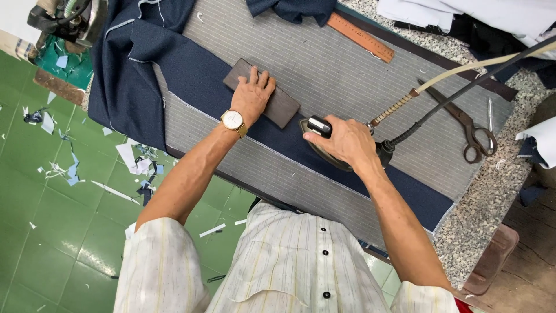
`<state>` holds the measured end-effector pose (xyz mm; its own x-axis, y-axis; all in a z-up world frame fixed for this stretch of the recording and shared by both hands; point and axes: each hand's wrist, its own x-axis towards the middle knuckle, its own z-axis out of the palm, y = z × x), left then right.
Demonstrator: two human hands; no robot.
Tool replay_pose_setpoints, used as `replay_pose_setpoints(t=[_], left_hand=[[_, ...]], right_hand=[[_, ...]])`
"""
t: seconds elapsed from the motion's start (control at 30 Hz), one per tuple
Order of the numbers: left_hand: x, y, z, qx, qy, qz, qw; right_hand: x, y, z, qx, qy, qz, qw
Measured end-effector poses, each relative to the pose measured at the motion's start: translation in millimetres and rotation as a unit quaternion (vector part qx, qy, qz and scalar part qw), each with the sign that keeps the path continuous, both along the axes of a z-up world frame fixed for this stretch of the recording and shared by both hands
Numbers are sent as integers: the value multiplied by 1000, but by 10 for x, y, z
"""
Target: The person irons a large piece of dark blue fabric on a work table, then uses shears to trim the edges. They continue to iron the fabric, using a small wooden block to press seams and folds, and repeatedly adjust the fabric's position on the table.
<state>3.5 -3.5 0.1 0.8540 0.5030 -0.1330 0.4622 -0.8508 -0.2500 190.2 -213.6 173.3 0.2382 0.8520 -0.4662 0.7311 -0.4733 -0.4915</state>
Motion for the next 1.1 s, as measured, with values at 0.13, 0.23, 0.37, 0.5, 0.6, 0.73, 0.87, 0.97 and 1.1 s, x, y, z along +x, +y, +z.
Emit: replay_pose_setpoints(t=[0.13,0.23,0.37,0.5,0.6,0.73,0.87,0.97,1.1], left_hand=[[5,25,-101,7,6,4,1000],[12,18,-122,1,13,13,1000],[22,14,-145,6,17,20,1000],[18,5,-133,6,12,22,1000],[6,30,-196,9,6,21,1000],[0,85,-296,20,-18,4,1000],[-12,52,-46,55,-33,-50,997],[6,45,54,23,12,-43,999],[-4,61,94,25,61,-42,997]], right_hand=[[51,-13,-108,6,1,8,1000],[85,-34,-247,11,-14,17,1000],[105,-39,-299,9,-20,22,1000],[170,-87,-413,-41,-19,-3,999],[232,-268,-291,-57,-32,-9,998],[437,-592,-224,-85,-36,-29,995],[674,-969,-72,-150,-33,-68,986],[896,-1295,-168,-136,-54,-75,986],[1094,-1594,-221,-129,-68,-102,984]])
